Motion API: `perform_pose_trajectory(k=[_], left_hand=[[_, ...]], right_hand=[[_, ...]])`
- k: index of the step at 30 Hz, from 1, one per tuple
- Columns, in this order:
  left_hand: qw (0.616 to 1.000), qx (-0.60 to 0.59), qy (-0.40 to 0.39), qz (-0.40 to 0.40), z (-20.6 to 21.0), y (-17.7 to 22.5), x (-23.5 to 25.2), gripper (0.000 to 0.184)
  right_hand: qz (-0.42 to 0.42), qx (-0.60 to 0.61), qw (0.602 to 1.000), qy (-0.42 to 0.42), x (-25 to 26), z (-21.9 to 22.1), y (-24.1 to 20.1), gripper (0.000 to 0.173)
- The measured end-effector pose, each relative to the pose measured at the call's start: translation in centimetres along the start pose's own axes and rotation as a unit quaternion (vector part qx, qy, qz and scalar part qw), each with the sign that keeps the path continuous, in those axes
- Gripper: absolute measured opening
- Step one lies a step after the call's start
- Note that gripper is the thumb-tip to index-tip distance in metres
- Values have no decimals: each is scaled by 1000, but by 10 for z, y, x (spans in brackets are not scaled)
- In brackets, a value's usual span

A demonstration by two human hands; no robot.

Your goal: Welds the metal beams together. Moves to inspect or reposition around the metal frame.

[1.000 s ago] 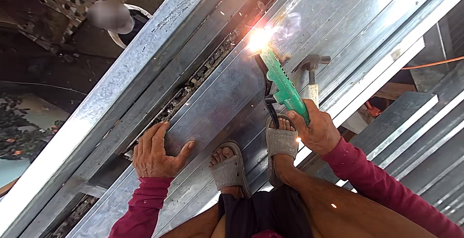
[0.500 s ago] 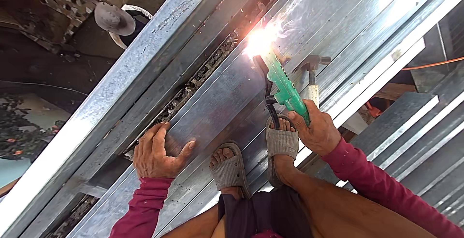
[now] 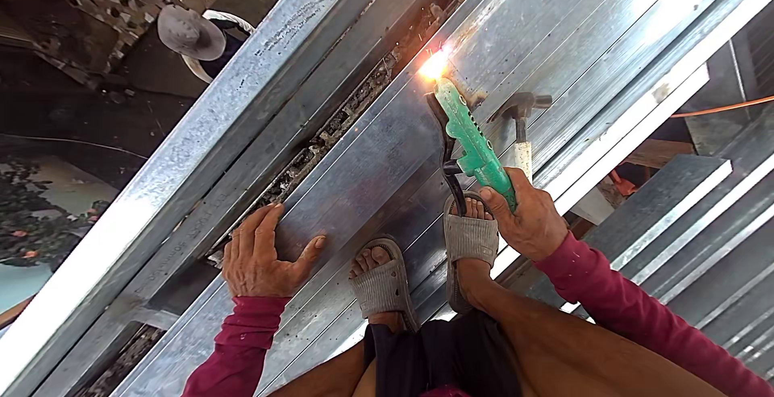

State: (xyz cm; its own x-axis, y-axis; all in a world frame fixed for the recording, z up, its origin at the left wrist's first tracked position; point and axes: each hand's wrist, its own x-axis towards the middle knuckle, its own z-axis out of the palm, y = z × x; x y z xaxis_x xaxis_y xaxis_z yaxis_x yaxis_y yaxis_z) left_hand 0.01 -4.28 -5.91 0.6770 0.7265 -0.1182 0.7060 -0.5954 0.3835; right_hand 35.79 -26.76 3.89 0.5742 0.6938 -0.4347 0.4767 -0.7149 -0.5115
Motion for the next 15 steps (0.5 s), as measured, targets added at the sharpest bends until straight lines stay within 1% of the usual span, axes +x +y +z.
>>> perform_pose_trajectory(k=[6, 11, 15], left_hand=[[1000, 4, 0, -1, 0, 1, 1, 93], [1000, 3, -1, -2, 0, 0, 0, 92], [1000, 0, -2, -4, 0, 1, 1, 92]], right_hand=[[-3, -2, 1000, 2, 0, 1, 0, 56], [13, 1, 1000, -6, 0, 1, -1, 56], [6, -2, 1000, 0, 0, 2, 0, 57]])
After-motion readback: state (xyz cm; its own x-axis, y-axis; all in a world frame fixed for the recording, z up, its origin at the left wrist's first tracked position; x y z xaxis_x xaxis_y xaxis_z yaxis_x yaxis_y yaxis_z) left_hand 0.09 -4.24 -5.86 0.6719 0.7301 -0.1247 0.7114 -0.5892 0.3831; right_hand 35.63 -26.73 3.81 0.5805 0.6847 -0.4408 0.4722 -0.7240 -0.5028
